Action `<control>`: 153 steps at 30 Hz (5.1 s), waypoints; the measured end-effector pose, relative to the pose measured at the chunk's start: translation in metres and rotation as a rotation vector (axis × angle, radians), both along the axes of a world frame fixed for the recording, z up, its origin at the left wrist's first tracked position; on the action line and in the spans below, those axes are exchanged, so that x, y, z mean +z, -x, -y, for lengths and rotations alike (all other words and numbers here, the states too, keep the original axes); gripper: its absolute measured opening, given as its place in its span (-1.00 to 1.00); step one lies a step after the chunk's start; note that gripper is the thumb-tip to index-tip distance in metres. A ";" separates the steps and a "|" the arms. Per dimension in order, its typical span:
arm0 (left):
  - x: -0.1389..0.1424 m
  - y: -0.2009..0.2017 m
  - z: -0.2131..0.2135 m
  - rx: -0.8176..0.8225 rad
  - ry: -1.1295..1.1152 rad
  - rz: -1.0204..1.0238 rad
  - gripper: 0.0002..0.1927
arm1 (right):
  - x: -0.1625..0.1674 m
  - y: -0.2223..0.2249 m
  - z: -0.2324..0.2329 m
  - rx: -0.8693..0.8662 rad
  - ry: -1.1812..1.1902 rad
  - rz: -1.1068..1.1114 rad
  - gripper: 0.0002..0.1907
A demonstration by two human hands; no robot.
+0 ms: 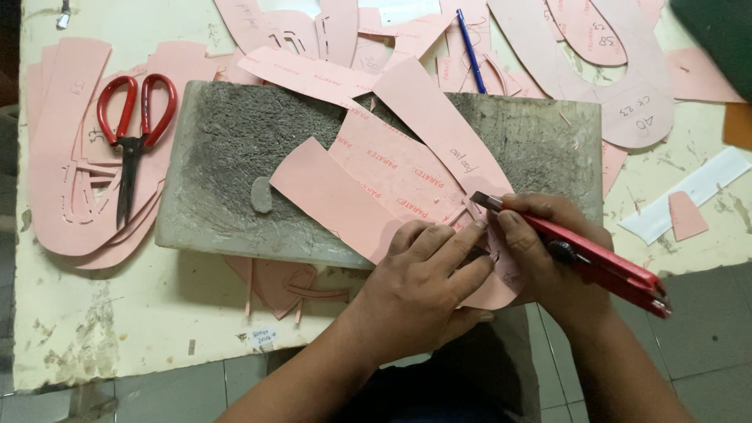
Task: The person uses a red utility knife to cut pink foam pieces on a gray cutting mat. They hold the foam with the left hand and guide the knife with the right, making several precise cuts along marked lines. The workspace contains scattered foam scraps, a pair of scissors, and a shoe last.
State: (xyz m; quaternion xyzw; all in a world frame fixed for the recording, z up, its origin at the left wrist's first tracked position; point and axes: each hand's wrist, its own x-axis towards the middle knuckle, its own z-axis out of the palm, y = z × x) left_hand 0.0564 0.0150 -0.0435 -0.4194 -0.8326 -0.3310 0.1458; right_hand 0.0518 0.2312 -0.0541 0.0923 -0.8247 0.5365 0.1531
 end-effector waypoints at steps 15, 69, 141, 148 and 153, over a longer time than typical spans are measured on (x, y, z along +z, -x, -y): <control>-0.002 0.001 0.000 -0.006 -0.001 0.018 -0.45 | 0.000 0.001 0.000 0.016 -0.009 -0.034 -0.83; 0.021 0.015 -0.026 0.319 -0.157 0.019 -0.73 | -0.022 0.001 -0.028 -0.016 0.840 -0.118 -0.42; 0.009 0.045 -0.023 0.398 -0.082 0.225 -0.91 | 0.000 0.006 0.007 -0.005 0.136 0.098 -0.78; 0.008 0.044 -0.023 0.397 -0.103 0.202 -0.91 | -0.001 0.006 0.006 -0.019 0.036 0.069 -0.77; 0.009 0.044 -0.022 0.389 -0.093 0.203 -0.91 | -0.002 0.005 0.006 -0.026 0.062 0.057 -0.78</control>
